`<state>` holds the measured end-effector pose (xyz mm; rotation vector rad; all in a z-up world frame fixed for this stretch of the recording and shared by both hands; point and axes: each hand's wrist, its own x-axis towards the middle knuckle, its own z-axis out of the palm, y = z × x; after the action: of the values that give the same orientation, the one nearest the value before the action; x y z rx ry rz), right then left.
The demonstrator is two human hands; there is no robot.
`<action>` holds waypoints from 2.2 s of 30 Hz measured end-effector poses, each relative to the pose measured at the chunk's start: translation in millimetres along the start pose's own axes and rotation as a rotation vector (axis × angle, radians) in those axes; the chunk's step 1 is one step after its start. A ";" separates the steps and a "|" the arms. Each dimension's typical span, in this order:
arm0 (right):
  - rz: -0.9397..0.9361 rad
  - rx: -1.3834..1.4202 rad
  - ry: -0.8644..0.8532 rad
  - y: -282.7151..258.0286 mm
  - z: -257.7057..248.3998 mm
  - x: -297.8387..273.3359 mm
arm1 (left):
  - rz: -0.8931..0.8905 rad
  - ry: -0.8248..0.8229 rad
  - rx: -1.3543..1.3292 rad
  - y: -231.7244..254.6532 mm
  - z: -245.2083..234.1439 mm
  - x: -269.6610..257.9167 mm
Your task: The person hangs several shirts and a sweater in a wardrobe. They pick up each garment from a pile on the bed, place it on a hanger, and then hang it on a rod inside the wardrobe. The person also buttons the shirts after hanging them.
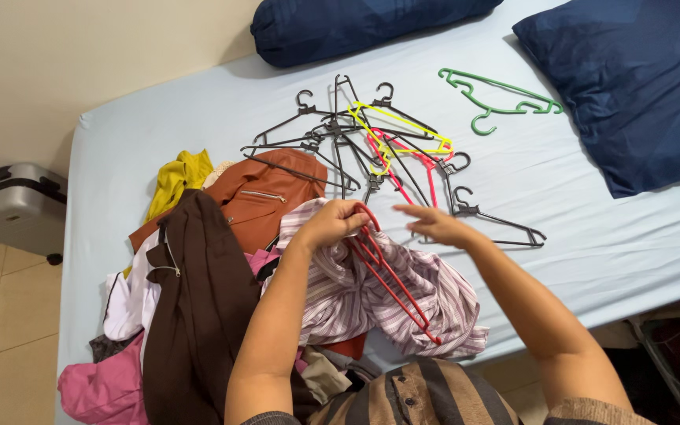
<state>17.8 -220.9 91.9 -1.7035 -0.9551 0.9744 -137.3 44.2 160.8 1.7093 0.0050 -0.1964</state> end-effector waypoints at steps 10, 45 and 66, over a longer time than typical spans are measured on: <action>0.051 0.017 -0.069 3.5 49.8 7.5 | 0.079 -0.044 0.038 40.4 5.9 -16.2; -0.169 -0.058 0.637 -208.0 27.1 -91.3 | 0.550 0.849 0.722 115.5 30.7 -52.0; -0.182 -1.164 1.072 -164.8 73.6 -182.4 | 0.550 0.413 -0.288 120.2 83.5 -24.4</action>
<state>-147.6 -316.2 263.3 -2.4985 -0.8845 -0.8389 -157.9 -53.1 270.8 1.3791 -0.1243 0.5431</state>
